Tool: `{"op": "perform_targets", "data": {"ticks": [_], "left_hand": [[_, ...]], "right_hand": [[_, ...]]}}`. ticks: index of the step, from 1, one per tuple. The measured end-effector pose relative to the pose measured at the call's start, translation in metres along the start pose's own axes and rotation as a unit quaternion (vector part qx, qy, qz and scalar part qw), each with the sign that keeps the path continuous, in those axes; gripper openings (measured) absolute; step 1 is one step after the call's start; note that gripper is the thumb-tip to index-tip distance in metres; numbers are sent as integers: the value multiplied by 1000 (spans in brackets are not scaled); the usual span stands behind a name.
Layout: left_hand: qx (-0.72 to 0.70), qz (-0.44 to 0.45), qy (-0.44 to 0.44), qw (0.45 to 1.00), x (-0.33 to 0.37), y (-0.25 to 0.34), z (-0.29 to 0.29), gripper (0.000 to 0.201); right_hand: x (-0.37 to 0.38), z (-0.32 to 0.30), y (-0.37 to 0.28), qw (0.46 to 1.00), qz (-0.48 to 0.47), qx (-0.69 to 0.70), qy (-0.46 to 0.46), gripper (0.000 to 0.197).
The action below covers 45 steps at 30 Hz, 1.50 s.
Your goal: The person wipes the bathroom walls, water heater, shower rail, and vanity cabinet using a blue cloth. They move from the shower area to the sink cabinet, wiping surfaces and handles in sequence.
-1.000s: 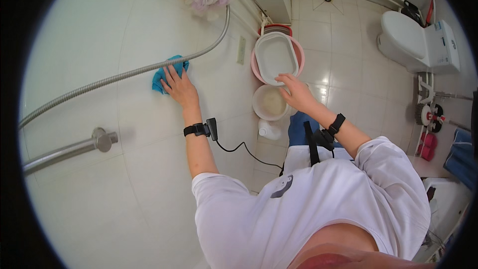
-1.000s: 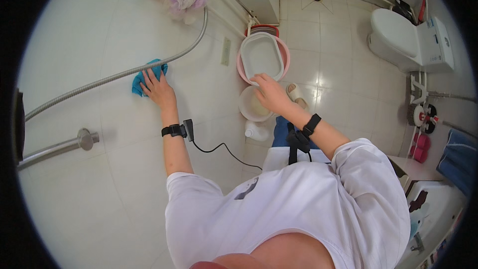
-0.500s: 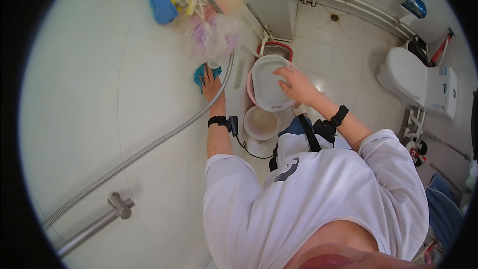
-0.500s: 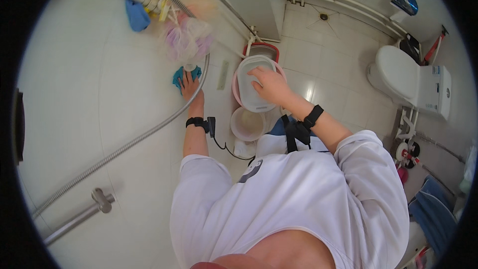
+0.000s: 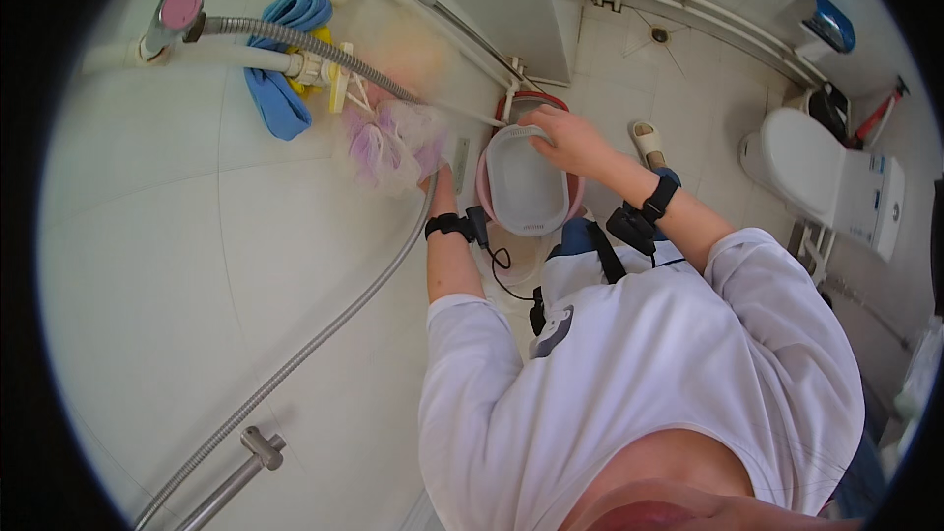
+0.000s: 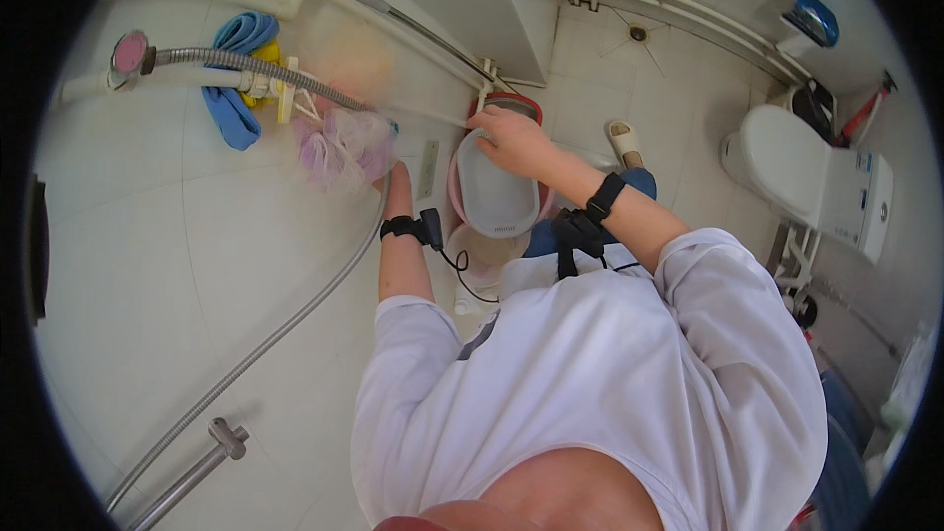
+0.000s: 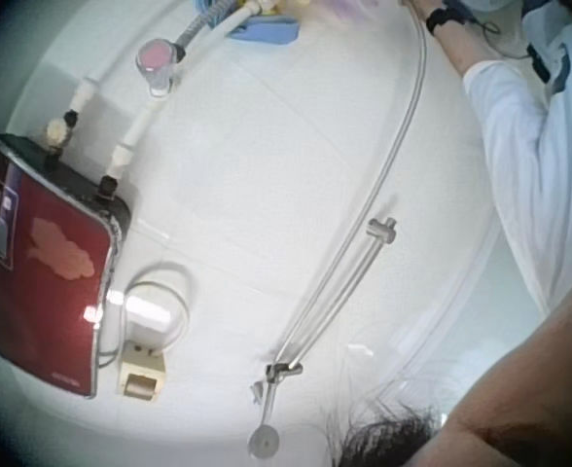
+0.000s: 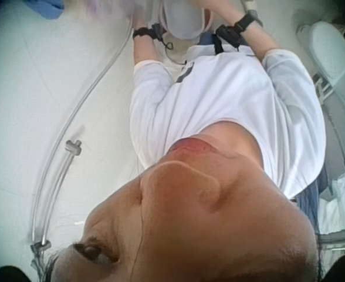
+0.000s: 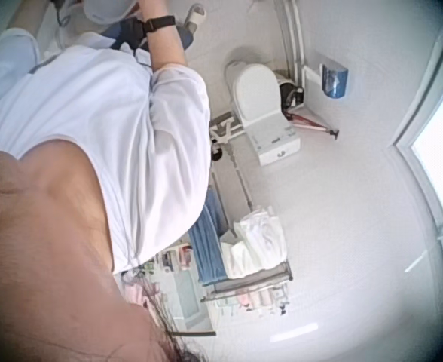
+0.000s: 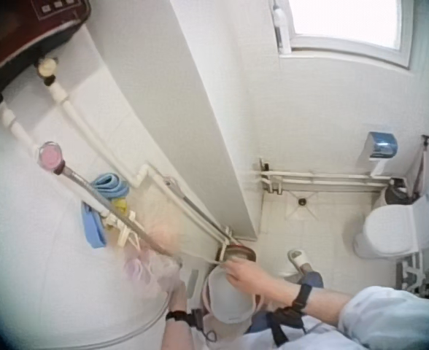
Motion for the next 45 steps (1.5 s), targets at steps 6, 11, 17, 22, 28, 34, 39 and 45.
{"op": "perform_targets", "data": {"ticks": [6, 11, 17, 22, 28, 34, 39, 45], "left_hand": [[256, 37, 62, 964, 24, 70, 48, 57], [165, 94, 176, 966, 51, 183, 71, 53], [169, 67, 355, 917, 133, 264, 6, 62], [210, -57, 330, 919, 168, 247, 8, 61], [90, -99, 213, 968, 193, 179, 39, 62], [185, -137, 184, 956, 149, 182, 92, 63], [204, 66, 218, 952, 123, 272, 97, 60], [322, 164, 357, 861, 106, 409, 6, 54]], "right_hand": [[69, -41, 27, 994, -83, 15, -73, 28], [107, -113, 55, 989, -115, 12, -95, 28], [136, -164, 82, 979, -123, 17, -162, 28], [148, -174, 103, 973, -134, 31, -186, 27], [153, -201, 133, 972, -145, 24, -182, 26], [175, -218, 140, 978, -118, -9, -172, 29], [184, -208, 115, 977, -128, 85, -151, 31], [188, -211, 90, 964, -173, 112, -169, 31]]}}
Point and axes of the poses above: each hand's wrist, its own x-axis towards the middle knuckle, its own z-axis out of the palm, y = z × x, the point moved 5 cm from there along x, towards the middle knuckle, and after that the axes turned 12 degrees about -y, right-handed, at the moved point
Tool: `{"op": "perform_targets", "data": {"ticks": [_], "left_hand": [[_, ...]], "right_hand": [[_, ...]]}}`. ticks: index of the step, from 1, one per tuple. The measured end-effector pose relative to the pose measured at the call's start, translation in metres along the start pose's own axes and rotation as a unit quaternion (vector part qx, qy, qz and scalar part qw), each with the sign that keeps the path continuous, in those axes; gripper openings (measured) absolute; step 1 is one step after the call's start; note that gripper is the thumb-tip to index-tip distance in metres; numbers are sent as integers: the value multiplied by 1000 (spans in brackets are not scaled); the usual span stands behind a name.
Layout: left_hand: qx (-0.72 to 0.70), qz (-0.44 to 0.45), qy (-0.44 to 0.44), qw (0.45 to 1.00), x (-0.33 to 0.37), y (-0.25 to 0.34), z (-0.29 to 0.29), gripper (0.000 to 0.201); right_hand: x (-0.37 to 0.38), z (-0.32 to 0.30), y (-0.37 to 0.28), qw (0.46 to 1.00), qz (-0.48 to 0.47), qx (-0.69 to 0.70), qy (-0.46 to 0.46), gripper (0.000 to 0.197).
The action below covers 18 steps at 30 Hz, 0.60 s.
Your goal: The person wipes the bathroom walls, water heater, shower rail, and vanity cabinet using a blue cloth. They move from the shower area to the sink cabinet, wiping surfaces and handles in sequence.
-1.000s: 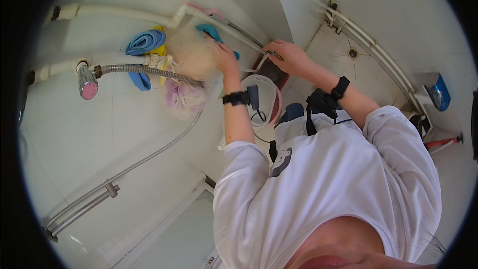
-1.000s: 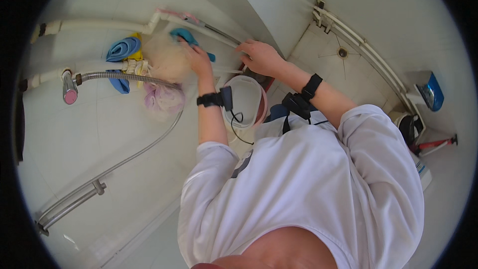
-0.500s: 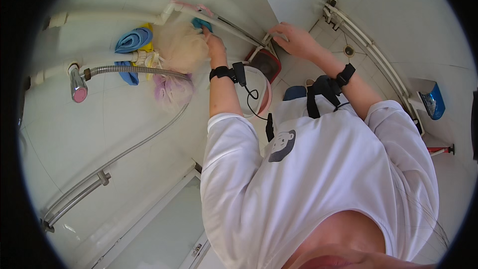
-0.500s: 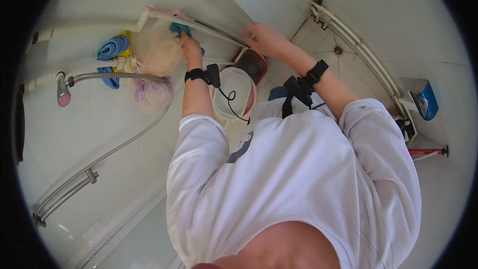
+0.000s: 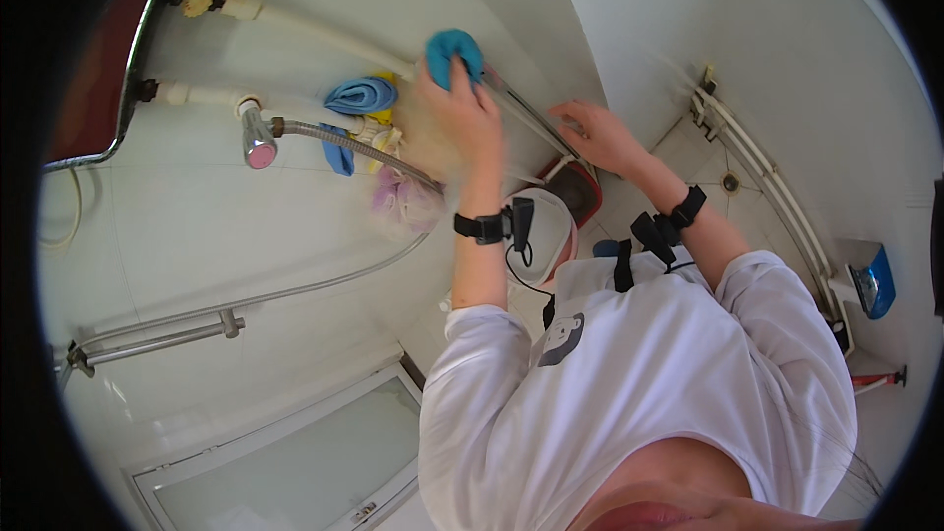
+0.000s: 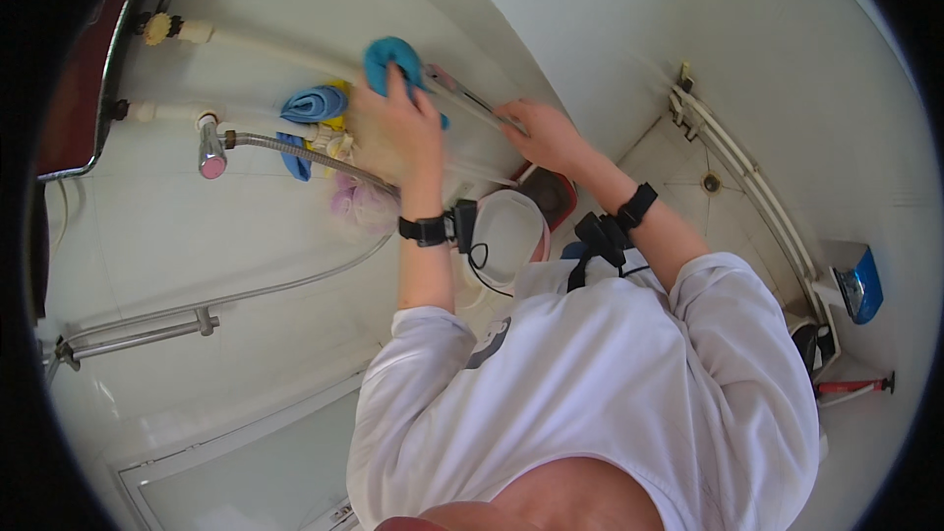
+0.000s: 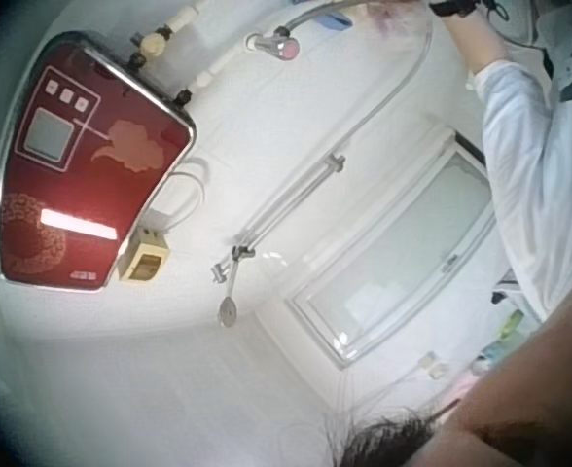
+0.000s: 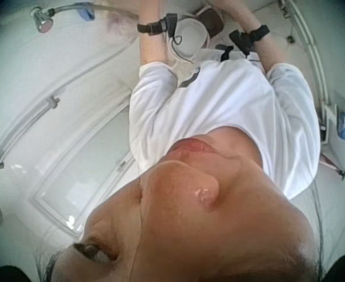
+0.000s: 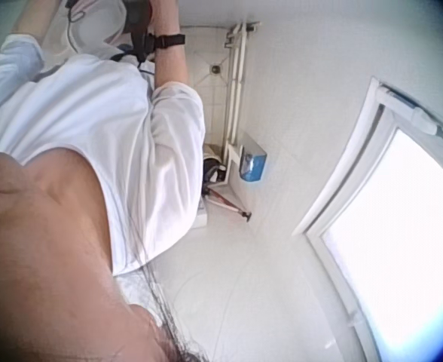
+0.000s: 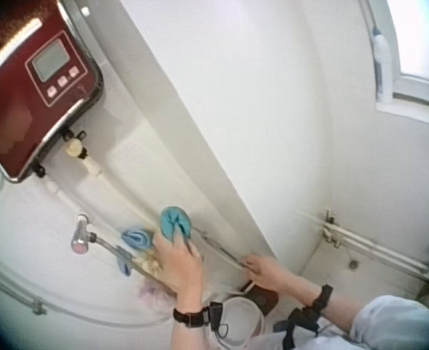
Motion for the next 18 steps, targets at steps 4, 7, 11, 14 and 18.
{"op": "perform_targets", "data": {"ticks": [4, 7, 11, 14, 18], "left_hand": [[145, 3, 102, 984, 70, -7, -41, 47], [276, 1, 98, 956, 92, -15, -21, 40], [181, -17, -44, 982, 70, -21, 24, 34], [104, -7, -36, 994, 62, -21, 16, 38], [-30, 2, -19, 999, 62, -4, -13, 45]], "right_hand": [[1, -6, -2, 998, -6, 58, 15, 32], [1, -6, 1, 998, 12, 59, 9, 31], [-2, -11, 7, 998, 1, 70, 9, 31], [0, -18, 9, 995, 0, 97, 7, 31], [16, -25, -9, 980, -48, 193, 25, 43]]}}
Point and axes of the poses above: each hand's wrist, its own x-axis towards the middle knuckle, its own z-axis out of the palm, y = z × x, the point moved 5 cm from there along x, towards the middle knuckle, and after that the axes turned 12 degrees about -y, right-handed, at the moved point
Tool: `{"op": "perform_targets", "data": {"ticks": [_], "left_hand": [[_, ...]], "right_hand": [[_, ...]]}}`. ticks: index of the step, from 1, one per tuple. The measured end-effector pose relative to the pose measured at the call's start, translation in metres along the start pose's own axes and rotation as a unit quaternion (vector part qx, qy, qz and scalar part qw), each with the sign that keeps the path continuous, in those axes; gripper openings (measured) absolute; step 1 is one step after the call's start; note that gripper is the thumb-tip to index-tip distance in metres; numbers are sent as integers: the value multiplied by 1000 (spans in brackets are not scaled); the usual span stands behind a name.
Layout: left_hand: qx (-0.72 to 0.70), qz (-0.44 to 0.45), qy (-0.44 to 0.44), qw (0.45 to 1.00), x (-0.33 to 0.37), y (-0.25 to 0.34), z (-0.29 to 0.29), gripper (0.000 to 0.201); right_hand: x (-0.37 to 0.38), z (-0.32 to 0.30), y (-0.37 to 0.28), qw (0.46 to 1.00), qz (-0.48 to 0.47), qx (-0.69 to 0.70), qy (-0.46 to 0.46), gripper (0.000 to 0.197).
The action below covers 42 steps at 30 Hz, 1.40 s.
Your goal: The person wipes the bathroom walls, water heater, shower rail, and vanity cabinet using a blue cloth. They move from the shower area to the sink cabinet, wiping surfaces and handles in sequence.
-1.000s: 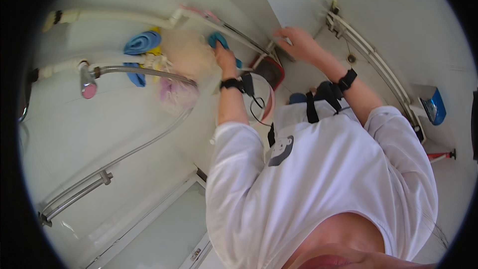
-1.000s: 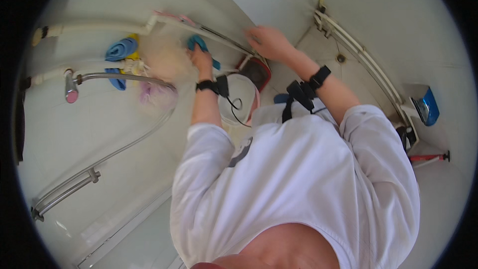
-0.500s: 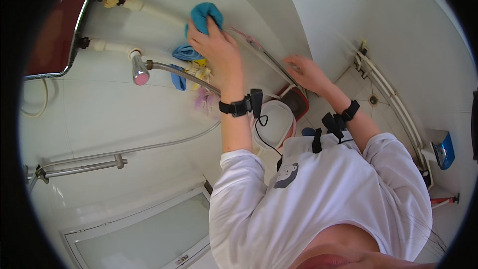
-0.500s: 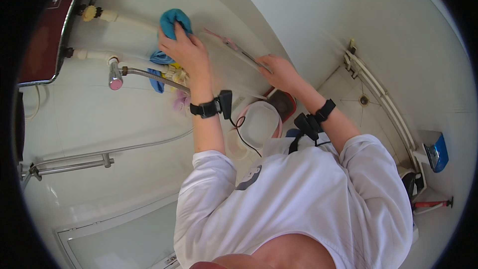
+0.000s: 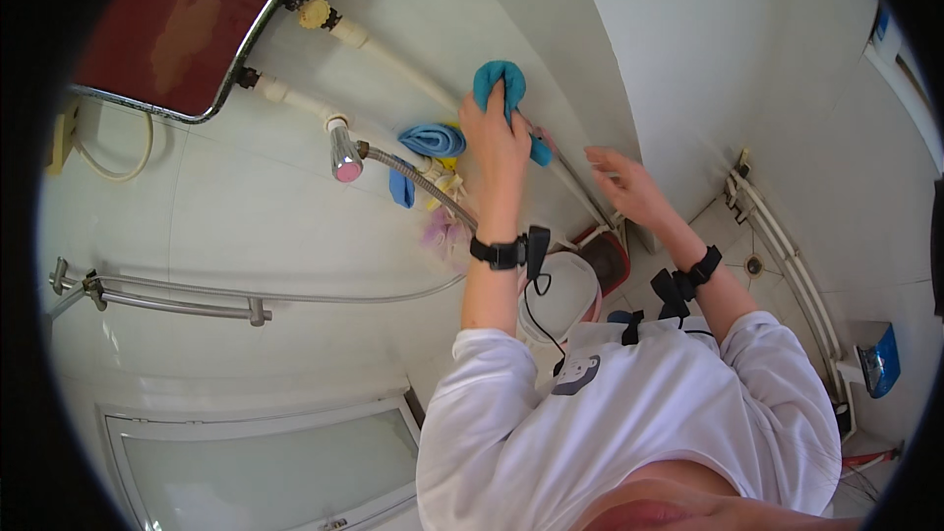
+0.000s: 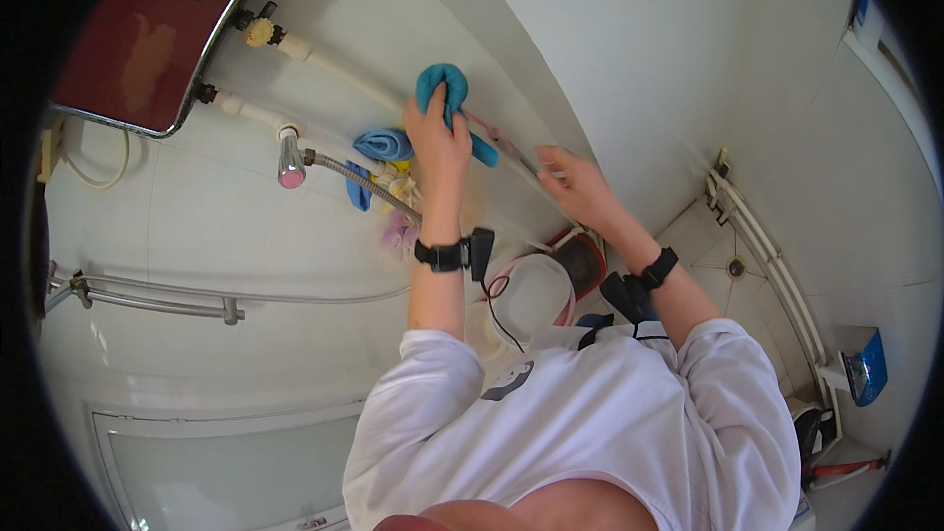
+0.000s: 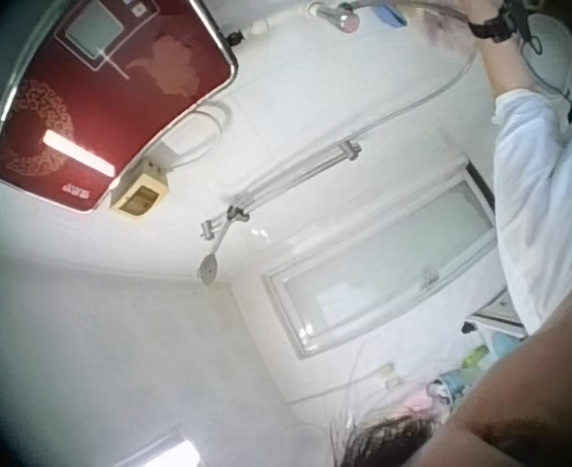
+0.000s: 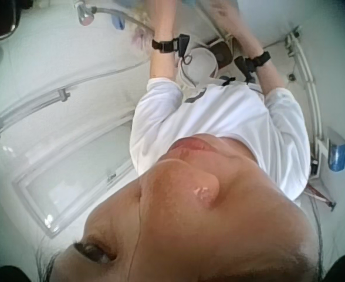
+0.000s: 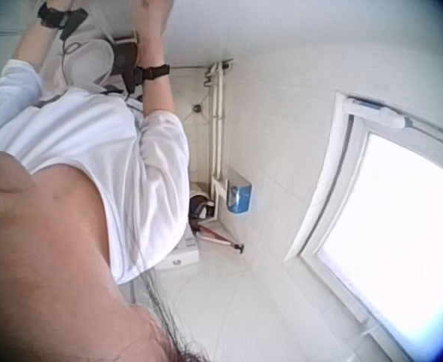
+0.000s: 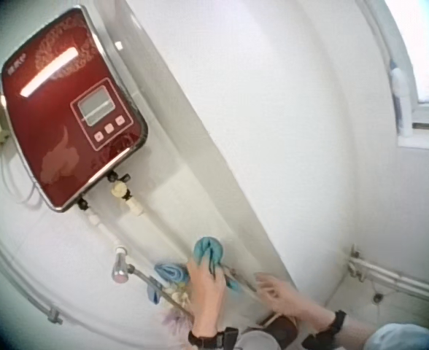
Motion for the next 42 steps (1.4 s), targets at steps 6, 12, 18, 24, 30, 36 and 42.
{"op": "perform_targets", "data": {"ticks": [6, 12, 18, 24, 30, 36, 42], "left_hand": [[-155, -88, -5, 984, -27, 32, -13, 48], [-272, -92, 48, 957, -13, 35, -22, 51], [-369, 39, -4, 929, 7, 95, 53, 42], [-346, 3, 34, 938, -47, 99, 146, 29], [-460, -157, -204, 850, -125, 67, 199, 28], [-806, -338, -139, 465, -173, 32, 146, 36], [-807, -311, -20, 502, -224, -17, 38, 54]], "right_hand": [[28, 17, -37, 995, -62, 74, -20, 57], [8, 23, -28, 992, -80, 100, 20, 53], [-29, -1, 0, 993, 6, 69, 95, 42], [-69, -33, 20, 987, 58, 33, 149, 36], [-89, -34, 32, 982, 111, -1, 154, 30], [-83, -15, 21, 985, 120, 20, 120, 29], [-50, 80, -16, 997, 56, 32, -39, 35]]}}
Point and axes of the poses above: each hand's wrist, its own x-axis towards the middle knuckle, its own z-axis out of the palm, y = z × x, the point moved 5 cm from there along x, towards the middle knuckle, and after that the axes turned 12 degrees about -y, right-handed, at the moved point
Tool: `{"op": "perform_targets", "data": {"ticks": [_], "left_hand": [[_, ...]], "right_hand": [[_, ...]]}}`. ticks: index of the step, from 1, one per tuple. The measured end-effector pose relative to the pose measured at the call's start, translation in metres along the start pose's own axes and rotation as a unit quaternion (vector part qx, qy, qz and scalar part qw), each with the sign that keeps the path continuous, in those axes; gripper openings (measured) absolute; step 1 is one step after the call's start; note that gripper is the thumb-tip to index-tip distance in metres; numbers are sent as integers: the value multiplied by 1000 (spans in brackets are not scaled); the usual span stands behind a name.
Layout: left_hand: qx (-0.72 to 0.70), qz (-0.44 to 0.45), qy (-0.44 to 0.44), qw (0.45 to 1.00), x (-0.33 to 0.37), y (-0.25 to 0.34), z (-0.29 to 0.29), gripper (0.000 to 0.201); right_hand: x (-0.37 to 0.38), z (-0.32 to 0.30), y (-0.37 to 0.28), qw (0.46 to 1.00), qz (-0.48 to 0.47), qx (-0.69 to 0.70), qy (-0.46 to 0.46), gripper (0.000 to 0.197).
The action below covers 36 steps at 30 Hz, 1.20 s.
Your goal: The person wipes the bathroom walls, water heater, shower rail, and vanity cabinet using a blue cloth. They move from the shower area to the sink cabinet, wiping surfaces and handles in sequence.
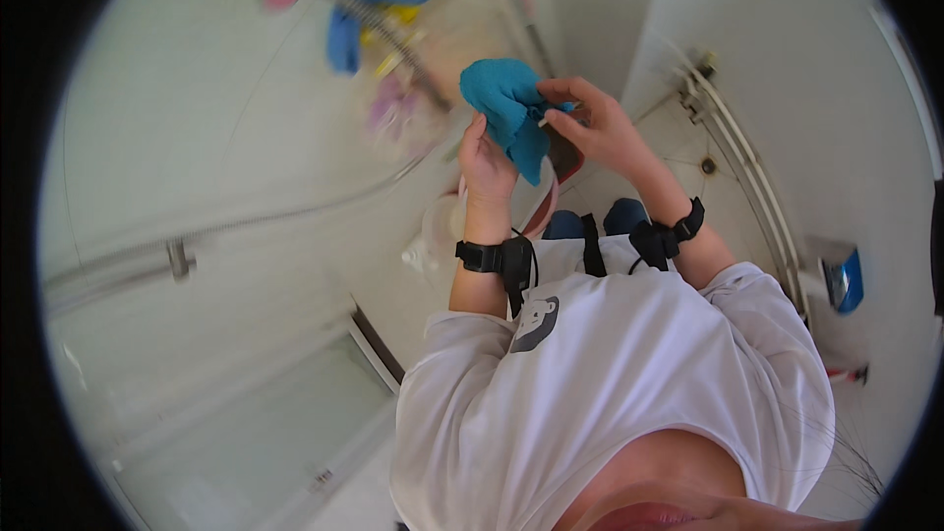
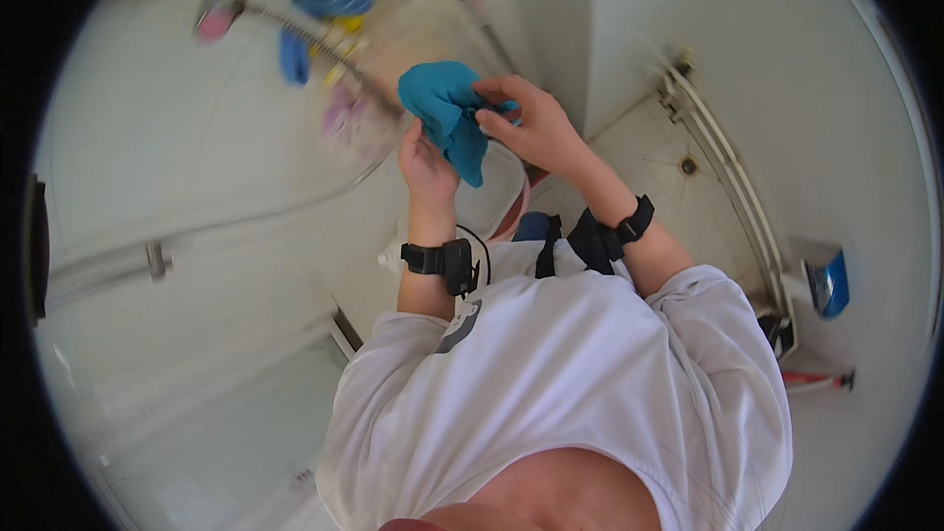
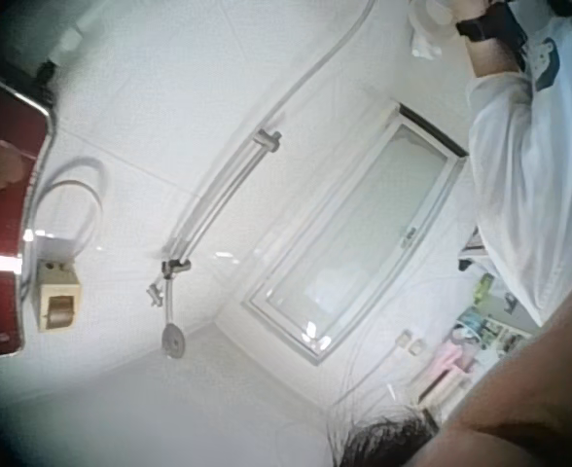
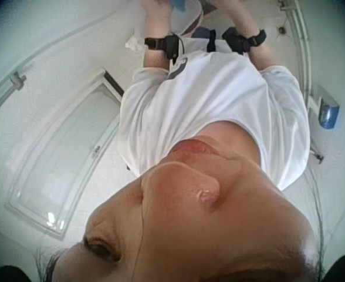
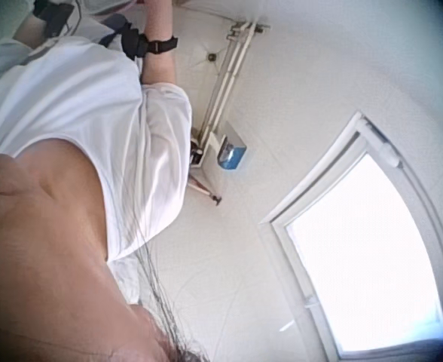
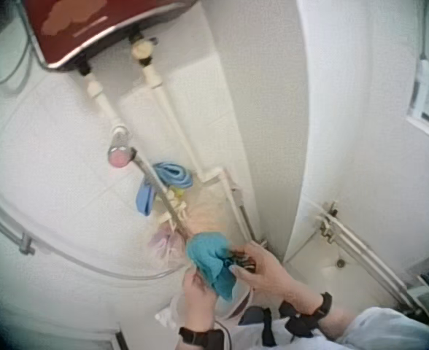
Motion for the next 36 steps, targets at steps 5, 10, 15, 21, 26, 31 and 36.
{"op": "perform_targets", "data": {"ticks": [5, 10, 15, 21, 26, 31, 36], "left_hand": [[-72, 166, 94, 979, -97, 55, -41, 63], [-26, 313, 186, 931, -219, 96, -48, 71], [109, 331, 259, 901, -325, 97, -30, 56], [74, 305, 590, 744, -442, 15, 34, 41], [143, 332, 617, 699, -560, 1, 60, 29], [176, 345, 664, 640, -695, 5, 62, 23], [162, 394, 723, 544, -836, -17, 92, 28]], "right_hand": [[16, 104, -34, 981, -110, -44, -155, 63], [-4, 214, -54, 928, -223, -93, -282, 79], [-41, 326, -42, 898, -194, -49, -391, 50], [-151, 336, -11, 822, -67, 9, -566, 16], [-214, 404, -29, 765, -70, 72, -636, 19], [-308, 523, -48, 712, 20, 112, -693, 24], [-450, 606, -91, 549, 120, 102, -821, 25]]}}
Point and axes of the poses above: each hand's wrist, its own x-axis towards the middle knuckle, its own z-axis out of the palm, y = z × x, the point moved 5 cm from there along x, towards the middle knuckle, and after that the axes turned 12 degrees about -y, right-handed, at the moved point
